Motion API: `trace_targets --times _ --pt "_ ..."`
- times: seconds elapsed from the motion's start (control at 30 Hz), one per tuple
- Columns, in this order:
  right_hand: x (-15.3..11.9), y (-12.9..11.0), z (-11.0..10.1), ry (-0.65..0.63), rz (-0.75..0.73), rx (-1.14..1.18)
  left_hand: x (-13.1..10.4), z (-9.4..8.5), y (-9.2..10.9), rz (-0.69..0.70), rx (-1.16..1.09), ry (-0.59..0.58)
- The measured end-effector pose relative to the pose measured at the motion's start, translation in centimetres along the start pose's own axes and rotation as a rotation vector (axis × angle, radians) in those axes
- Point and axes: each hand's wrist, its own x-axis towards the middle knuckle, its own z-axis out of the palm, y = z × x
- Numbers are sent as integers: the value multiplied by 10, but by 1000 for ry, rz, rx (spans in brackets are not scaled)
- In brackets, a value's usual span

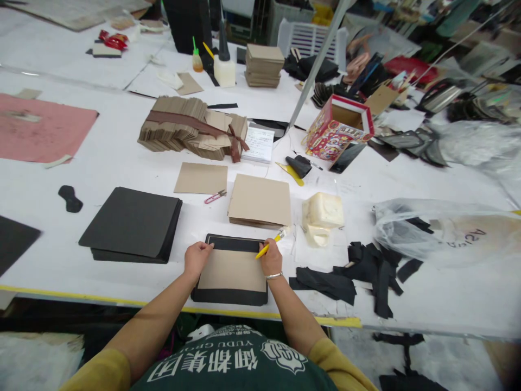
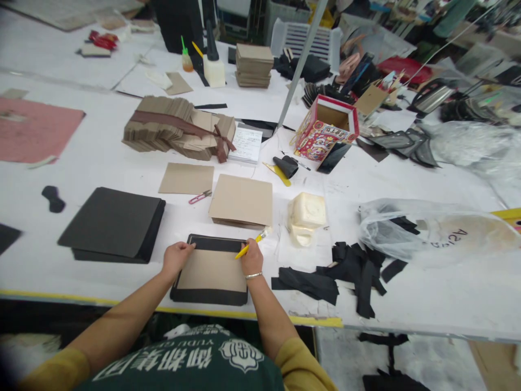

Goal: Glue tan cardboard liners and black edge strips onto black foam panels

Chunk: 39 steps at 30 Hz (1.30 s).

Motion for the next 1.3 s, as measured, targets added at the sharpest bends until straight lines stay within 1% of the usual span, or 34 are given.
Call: trace_targets --times 0.17,0.3,0.37,0.43,0.5,0.57,0.6,0.63,0.67,0.73,0.8,0.87,0.9,0.93,0.97,1.03,1.07,1.1,1.17,1.2,1.23,1.27,1.3 --pt "1 -1 1 2 13 8 1 2 -2 -20 8 6" --pt "1 -1 4 -6 23 26 3 2 1 -17 36 -8" --pt "1 0 5 -5 29 12 3 0 2 -7 79 -15" --pt "-1 3 2 25 30 -12 2 -3 2 35 155 15" --pt "-3 6 -4 79 17 -36 -3 -6 0 157 231 109" --pt "-7 7 -11 112 -14 -45 -10 -5 -1 368 278 210" --pt "-9 5 -14 115 -40 -38 -15 -3 -1 492 298 227" --pt "-10 1 -16 110 -77 -23 -20 0 1 615 325 212" --pt "-12 -4 -16 93 -126 1 -24 5 2 725 362 173" --pt "-15 -15 -12 37 -253 55 -31 15 6 878 459 62" --pt "-18 -23 -6 -43 -378 81 -34 23 6 939 546 -23" --pt "-20 -25 0 -100 -452 67 -33 22 1 932 598 -37" --pt "-21 -23 2 -112 -464 55 -31 16 -4 916 611 -24" --pt "-21 -20 2 -113 -464 47 -29 7 -10 897 615 -2" --pt "-23 -16 0 -104 -457 45 -26 -6 -18 873 610 30" --pt "-26 -8 -6 -67 -443 54 -16 -42 -34 797 574 145" --pt "-28 -4 -9 -43 -437 58 -10 -64 -42 732 548 238" --pt "-31 -2 -13 -16 -429 56 -2 -87 -49 640 523 352" --pt "-39 1 -17 30 -399 36 18 -132 -60 395 491 589" --pt "-43 1 -17 52 -385 26 29 -153 -63 263 485 674" --pt "-47 0 -17 73 -369 21 40 -172 -66 138 481 721" --pt "-51 -1 -15 91 -355 20 51 -188 -68 28 477 716" --pt "-55 -2 -13 102 -342 22 61 -201 -69 -67 472 665"
